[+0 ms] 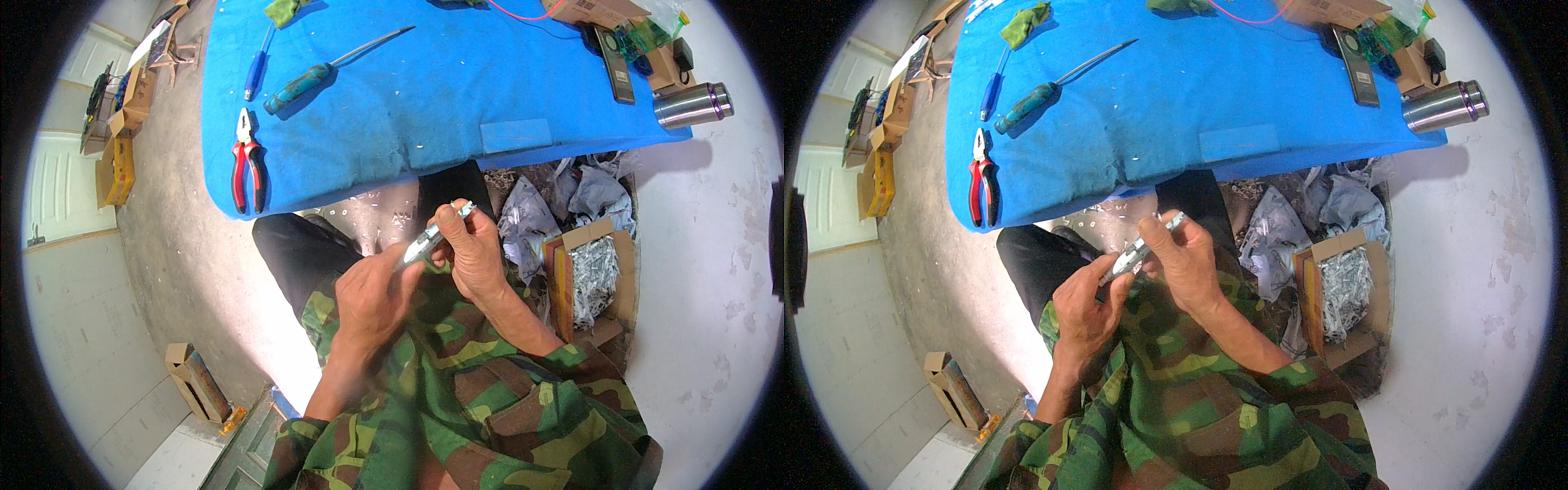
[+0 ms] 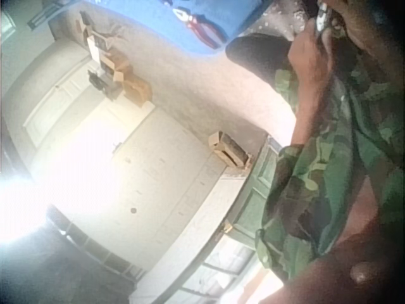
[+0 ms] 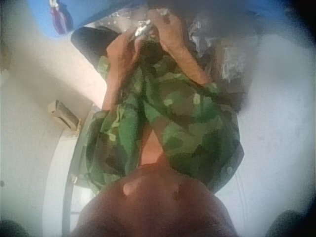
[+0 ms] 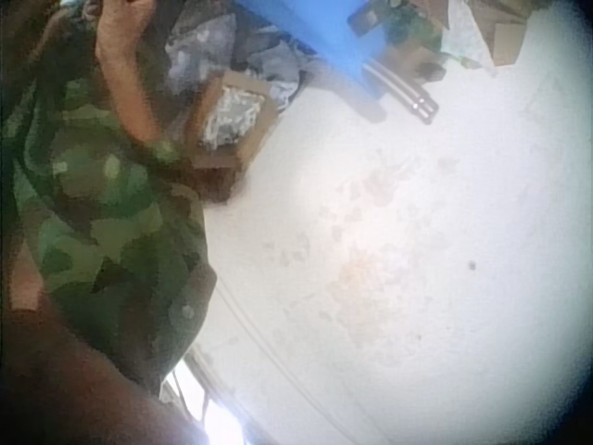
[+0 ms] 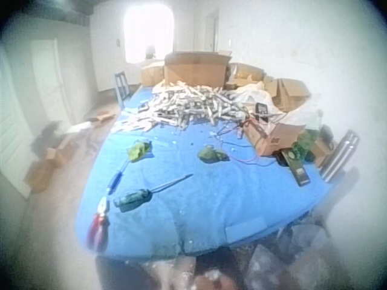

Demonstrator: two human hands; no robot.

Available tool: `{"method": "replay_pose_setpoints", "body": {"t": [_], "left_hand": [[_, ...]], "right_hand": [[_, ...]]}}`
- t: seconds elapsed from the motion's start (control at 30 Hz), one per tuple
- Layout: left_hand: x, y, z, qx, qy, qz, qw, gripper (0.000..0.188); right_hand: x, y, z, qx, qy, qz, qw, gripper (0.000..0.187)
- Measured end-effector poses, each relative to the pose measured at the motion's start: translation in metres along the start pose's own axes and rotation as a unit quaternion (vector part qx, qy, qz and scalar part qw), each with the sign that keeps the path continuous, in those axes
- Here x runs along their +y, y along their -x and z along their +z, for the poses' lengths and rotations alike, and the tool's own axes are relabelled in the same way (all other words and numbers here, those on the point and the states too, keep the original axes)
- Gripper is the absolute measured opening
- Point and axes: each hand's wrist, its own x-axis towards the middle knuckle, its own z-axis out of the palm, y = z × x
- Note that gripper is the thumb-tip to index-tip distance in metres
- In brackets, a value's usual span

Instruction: The person assembles small white plastic and metal components using a screwdriver and pliers, turning objects over and handling individual parts on a table.

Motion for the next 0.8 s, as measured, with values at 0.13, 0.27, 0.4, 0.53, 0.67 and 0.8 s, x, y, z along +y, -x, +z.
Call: {"method": "replay_pose_setpoints", "body": {"t": [0.13, 0.27, 0.4, 0.53, 0.67, 0.8], "left_hand": [[-0.001, 0.0, 0.0, 0.007, -0.003, -0.007, 1.0, 0.034], [0.0, -0.001, -0.001, 0.017, 0.003, -0.007, 1.0, 0.035], [0.002, -0.001, -0.005, 0.026, 0.002, -0.006, 1.0, 0.035], [-0.003, 0.002, -0.006, 0.009, 0.015, -0.008, 1.0, 0.034], [0.003, 0.0, -0.013, -0.005, 0.062, -0.062, 0.996, 0.024], [0.0, 0.005, -0.014, 0.002, 0.159, -0.17, 0.973, 0.015]], "right_hand": [[-0.004, 0.002, 0.001, -0.003, 0.005, 0.003, 1.0, 0.042], [-0.004, 0.001, 0.003, -0.001, 0.016, -0.007, 1.0, 0.048], [-0.004, 0.0, 0.004, 0.02, 0.017, 0.002, 1.0, 0.046], [-0.006, -0.001, 0.002, 0.052, 0.026, 0.015, 0.998, 0.043], [-0.005, -0.004, 0.0, 0.038, 0.036, 0.023, 0.998, 0.039], [-0.007, -0.006, -0.006, 0.0, 0.078, 0.026, 0.997, 0.034]]}}
